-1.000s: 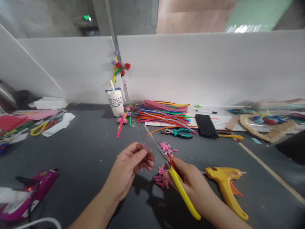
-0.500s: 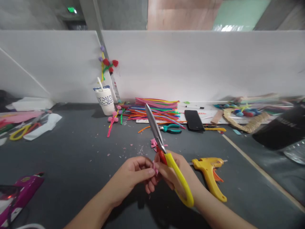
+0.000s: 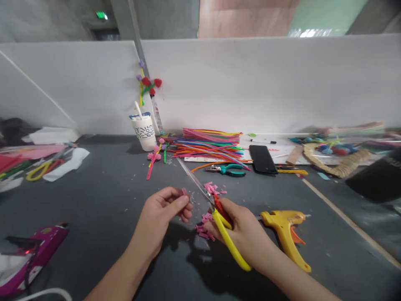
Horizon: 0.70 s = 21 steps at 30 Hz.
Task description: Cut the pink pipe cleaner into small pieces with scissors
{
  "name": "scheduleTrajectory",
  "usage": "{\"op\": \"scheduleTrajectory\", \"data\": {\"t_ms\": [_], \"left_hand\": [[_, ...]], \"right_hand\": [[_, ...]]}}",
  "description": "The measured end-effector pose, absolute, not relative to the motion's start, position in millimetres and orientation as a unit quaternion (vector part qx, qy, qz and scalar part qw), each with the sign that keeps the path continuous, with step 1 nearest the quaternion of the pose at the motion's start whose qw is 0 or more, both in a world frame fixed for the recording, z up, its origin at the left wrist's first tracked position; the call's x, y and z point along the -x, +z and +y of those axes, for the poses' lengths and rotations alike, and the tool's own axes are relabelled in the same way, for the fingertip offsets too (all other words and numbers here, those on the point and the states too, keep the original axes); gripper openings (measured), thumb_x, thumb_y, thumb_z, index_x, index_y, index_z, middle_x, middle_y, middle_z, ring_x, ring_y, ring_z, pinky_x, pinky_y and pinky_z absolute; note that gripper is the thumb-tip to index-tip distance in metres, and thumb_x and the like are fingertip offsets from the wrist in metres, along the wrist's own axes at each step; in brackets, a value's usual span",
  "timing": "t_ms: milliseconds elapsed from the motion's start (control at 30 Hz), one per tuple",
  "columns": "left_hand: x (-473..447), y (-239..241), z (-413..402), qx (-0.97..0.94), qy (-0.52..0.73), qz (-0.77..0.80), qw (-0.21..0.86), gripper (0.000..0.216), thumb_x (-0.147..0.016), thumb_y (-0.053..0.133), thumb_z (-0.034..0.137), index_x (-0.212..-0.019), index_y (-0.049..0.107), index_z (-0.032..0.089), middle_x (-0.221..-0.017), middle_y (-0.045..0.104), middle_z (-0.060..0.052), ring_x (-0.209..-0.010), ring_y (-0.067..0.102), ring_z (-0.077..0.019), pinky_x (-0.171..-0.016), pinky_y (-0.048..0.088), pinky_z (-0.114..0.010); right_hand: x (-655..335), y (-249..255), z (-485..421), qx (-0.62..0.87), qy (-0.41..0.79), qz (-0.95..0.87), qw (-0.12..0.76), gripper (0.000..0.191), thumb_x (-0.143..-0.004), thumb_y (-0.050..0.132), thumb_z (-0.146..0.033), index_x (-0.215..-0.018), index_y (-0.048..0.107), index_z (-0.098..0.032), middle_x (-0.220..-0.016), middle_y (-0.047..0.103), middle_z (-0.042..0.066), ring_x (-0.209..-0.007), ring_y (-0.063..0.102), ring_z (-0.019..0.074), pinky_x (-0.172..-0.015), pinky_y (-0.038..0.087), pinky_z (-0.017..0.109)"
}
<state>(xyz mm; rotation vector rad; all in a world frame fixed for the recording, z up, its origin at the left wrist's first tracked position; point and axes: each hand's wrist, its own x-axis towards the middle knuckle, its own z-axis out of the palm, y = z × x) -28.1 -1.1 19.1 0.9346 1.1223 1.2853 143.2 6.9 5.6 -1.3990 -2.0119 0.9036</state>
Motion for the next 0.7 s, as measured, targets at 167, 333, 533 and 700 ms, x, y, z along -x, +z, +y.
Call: {"op": "scheduleTrajectory", "data": {"t_ms": [167, 333, 533, 700], "left_hand": [[40.1, 24.7, 1.9, -0.367, 0.587, 0.474, 0.544, 0.006, -0.069, 0.064, 0.019, -0.071, 0.061, 0.014, -0.060, 0.063, 0.000, -0.050, 0.056, -0.0078, -0.050, 0.045, -0.017], [42.7, 25.5, 2.9, -0.362, 0.611, 0.459, 0.534, 0.004, -0.070, 0.062, 0.017, -0.071, 0.062, 0.014, -0.059, 0.063, 0.001, -0.051, 0.056, -0.0078, -0.050, 0.045, -0.017], [42.7, 26.1, 1.5, -0.369, 0.611, 0.445, 0.540, 0.004, -0.071, 0.060, 0.016, -0.068, 0.061, 0.014, -0.056, 0.061, 0.001, -0.050, 0.055, -0.0075, -0.049, 0.045, -0.017], [43.1, 25.9, -1.0, -0.368, 0.609, 0.454, 0.536, 0.003, -0.071, 0.060, 0.017, -0.069, 0.062, 0.014, -0.056, 0.062, 0.001, -0.048, 0.055, -0.0070, -0.047, 0.044, -0.015]], "right_hand": [[-140.1, 0.5, 3.6, 0.516, 0.258, -0.793, 0.198, 0.026, -0.070, 0.056, -0.044, -0.072, 0.043, -0.022, -0.059, 0.055, -0.003, -0.049, 0.046, 0.0120, -0.045, 0.029, 0.020], [-139.1, -4.4, 3.9, 0.496, 0.133, -0.843, 0.160, 0.029, -0.076, 0.048, -0.048, -0.082, 0.047, -0.020, -0.060, 0.059, 0.001, -0.051, 0.053, 0.0165, -0.046, 0.028, 0.023], [-142.7, -9.1, 4.6, 0.468, 0.035, -0.869, 0.159, 0.037, -0.082, 0.039, -0.051, -0.092, 0.048, -0.017, -0.056, 0.059, 0.001, -0.049, 0.056, 0.0183, -0.046, 0.028, 0.025], [-143.1, -10.9, 4.3, 0.461, 0.008, -0.872, 0.163, 0.035, -0.081, 0.039, -0.052, -0.088, 0.047, -0.018, -0.055, 0.058, 0.000, -0.047, 0.056, 0.0188, -0.044, 0.028, 0.026]]}}
